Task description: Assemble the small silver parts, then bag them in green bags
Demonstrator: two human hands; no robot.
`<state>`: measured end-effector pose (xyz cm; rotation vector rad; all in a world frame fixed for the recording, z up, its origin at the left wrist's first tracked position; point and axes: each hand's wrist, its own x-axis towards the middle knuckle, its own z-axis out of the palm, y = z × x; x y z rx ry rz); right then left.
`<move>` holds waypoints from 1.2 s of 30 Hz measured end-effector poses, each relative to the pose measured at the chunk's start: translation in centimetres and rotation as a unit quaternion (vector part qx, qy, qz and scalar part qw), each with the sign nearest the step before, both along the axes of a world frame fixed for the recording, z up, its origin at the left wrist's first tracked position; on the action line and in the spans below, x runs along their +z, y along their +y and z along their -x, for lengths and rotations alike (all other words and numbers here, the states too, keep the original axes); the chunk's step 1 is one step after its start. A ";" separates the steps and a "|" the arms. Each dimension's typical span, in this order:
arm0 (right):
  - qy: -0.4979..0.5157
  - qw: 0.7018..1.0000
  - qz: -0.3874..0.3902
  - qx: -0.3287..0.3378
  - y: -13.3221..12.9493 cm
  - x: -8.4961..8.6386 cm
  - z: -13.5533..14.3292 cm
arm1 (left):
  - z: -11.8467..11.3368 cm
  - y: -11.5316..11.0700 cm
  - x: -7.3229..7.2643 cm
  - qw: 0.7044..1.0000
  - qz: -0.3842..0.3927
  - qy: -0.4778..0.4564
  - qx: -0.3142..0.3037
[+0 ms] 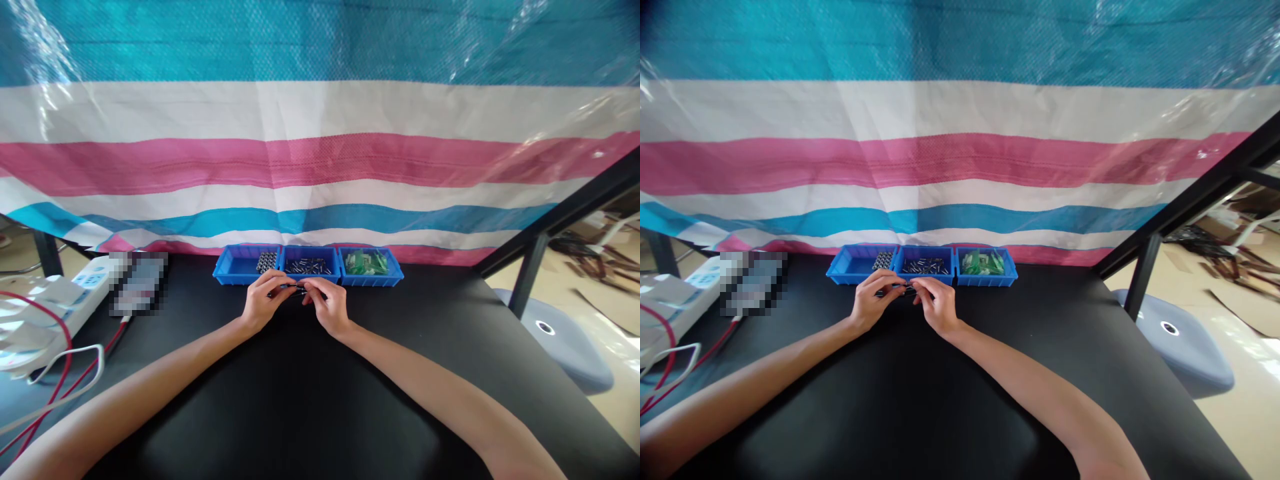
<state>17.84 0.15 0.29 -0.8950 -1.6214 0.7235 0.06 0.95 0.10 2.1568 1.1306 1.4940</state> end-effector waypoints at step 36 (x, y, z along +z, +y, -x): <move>-0.053 0.994 0.084 -0.033 0.8 -0.6 0.0 | -0.1 -0.5 -0.2 0.996 0.050 -0.073 0.023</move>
